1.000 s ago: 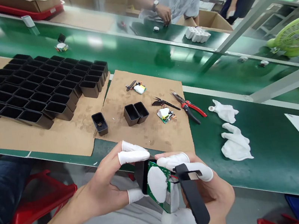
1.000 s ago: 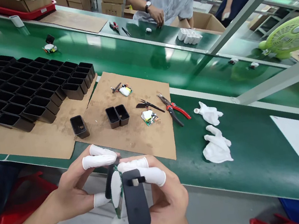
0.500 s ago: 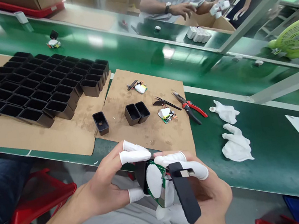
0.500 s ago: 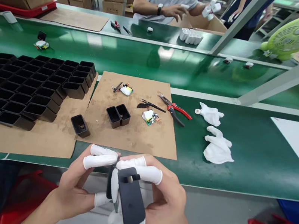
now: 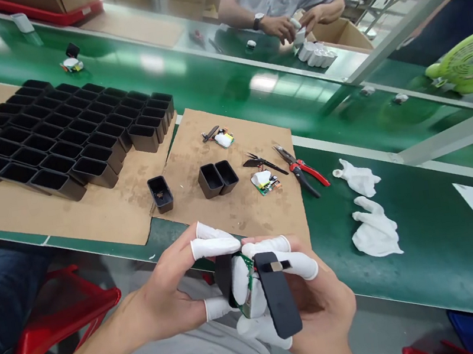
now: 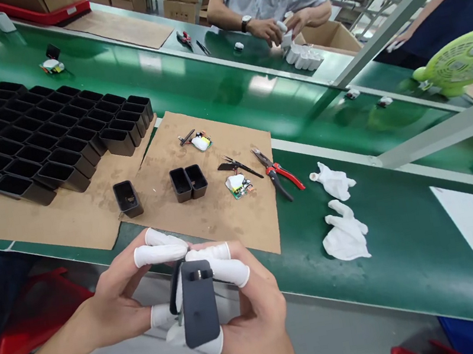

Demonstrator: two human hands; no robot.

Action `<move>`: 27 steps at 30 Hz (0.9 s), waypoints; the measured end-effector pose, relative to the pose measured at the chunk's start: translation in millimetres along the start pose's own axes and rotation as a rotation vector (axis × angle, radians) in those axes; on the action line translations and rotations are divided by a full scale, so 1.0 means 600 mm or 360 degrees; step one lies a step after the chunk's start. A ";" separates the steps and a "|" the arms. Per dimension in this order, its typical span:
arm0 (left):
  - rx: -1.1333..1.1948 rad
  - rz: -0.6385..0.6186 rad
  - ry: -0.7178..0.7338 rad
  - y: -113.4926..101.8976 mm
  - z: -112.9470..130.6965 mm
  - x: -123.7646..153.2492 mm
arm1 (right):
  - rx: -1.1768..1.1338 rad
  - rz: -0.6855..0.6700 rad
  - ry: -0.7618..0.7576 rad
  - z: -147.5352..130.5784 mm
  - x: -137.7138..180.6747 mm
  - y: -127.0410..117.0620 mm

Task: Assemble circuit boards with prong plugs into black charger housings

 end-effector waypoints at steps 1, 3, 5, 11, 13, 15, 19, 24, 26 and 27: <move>0.0010 0.0003 -0.0006 0.000 0.000 0.001 | -0.0012 -0.0001 0.0011 0.001 0.000 0.000; 0.0032 0.0006 -0.0025 0.001 -0.001 0.002 | -0.0001 0.0000 0.0028 0.003 -0.001 0.000; 0.0060 0.0003 -0.0064 0.001 -0.001 0.002 | 0.0049 -0.0013 0.0056 0.005 -0.003 0.000; 0.0133 0.0001 -0.0167 0.001 -0.005 0.005 | 0.0051 -0.0016 0.0090 0.004 -0.004 0.002; 0.0152 -0.0002 -0.0188 0.001 -0.007 0.008 | -0.0009 0.0071 0.0042 0.000 -0.001 0.000; 0.0160 -0.0013 -0.0203 0.000 -0.008 0.010 | -0.0071 0.0162 0.0027 -0.004 0.002 -0.003; 0.0133 -0.0013 -0.0216 0.000 -0.007 0.014 | -0.0133 0.0200 0.0056 -0.011 0.003 -0.005; 0.0113 -0.0018 -0.0206 -0.001 -0.004 0.013 | -0.0163 0.0109 0.0098 -0.016 -0.010 -0.001; 0.0111 -0.0026 -0.0176 -0.002 -0.005 0.012 | -0.0155 0.0071 0.0071 -0.016 -0.014 0.001; 0.0114 -0.0032 -0.0167 -0.002 -0.005 0.012 | -0.0141 0.0052 0.0061 -0.016 -0.015 0.001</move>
Point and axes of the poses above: each hand's wrist, its own x-axis away from the middle knuckle, its own y-axis out of the palm, z = x × y, the point moved 2 cm from there along -x, towards the middle knuckle, and after that the axes turned 4 degrees about -x, right-handed, at the moved point
